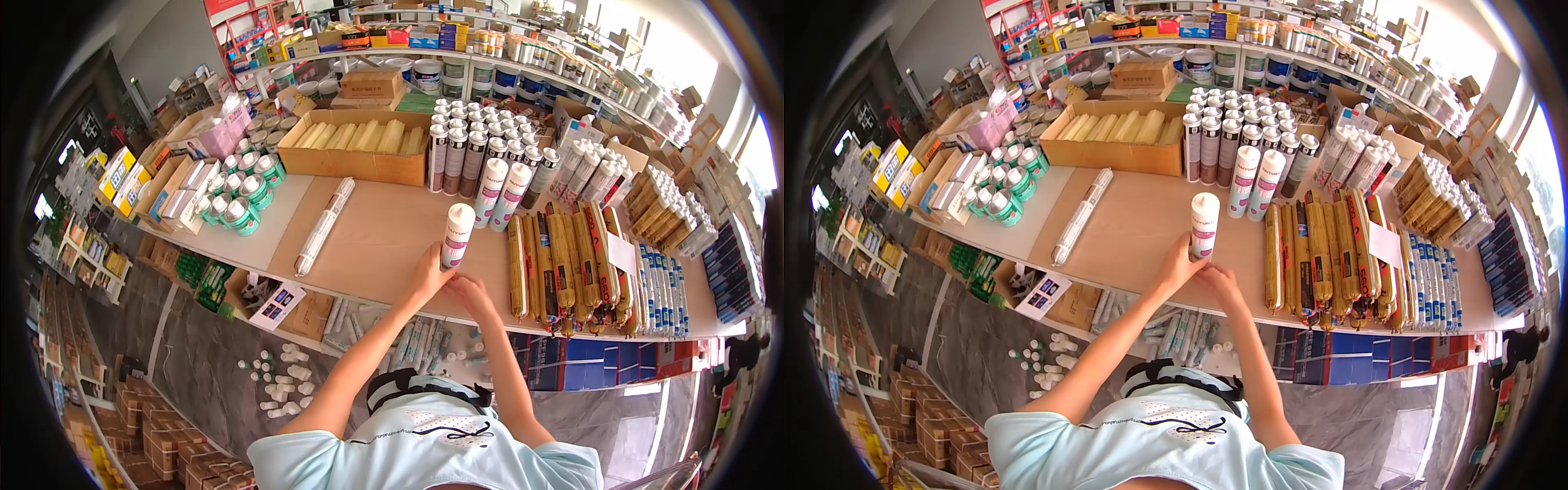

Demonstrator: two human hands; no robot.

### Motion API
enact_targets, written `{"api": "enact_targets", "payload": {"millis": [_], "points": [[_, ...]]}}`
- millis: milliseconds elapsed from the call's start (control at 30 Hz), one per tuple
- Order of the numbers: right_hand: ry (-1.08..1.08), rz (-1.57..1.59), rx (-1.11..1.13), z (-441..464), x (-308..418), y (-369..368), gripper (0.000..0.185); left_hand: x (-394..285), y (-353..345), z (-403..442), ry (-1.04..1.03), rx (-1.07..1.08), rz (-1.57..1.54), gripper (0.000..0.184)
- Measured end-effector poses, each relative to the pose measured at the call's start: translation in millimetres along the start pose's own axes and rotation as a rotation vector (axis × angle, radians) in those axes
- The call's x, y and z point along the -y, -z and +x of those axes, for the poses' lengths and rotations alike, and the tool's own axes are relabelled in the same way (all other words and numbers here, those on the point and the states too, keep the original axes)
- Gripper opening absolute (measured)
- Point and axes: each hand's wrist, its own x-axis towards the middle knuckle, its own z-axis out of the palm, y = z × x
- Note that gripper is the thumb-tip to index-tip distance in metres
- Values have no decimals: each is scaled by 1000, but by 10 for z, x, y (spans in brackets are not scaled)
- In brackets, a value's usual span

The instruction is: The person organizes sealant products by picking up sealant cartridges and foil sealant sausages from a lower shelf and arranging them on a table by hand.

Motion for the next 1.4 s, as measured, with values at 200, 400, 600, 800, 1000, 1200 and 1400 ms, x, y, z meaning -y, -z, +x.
{"api": "enact_targets", "payload": {"millis": [200,400,600,800,1000,1200,1400], "points": [[25,55,25,251,172,85,47,167,-156,391,-65,-70,63,52],[51,192,119,557,309,280,49,195,-310,772,-19,-67,97,50],[102,324,106,845,218,529,53,464,-536,1039,-95,-114,90,46],[123,341,37,896,273,487,56,602,-654,1272,-41,-118,42,47],[114,345,91,1025,238,410,58,619,-612,1343,71,-69,134,49],[96,332,39,1034,187,336,62,565,-588,1376,30,-85,119,51],[96,308,77,1168,170,482,63,345,-420,1475,45,54,218,50]]}}
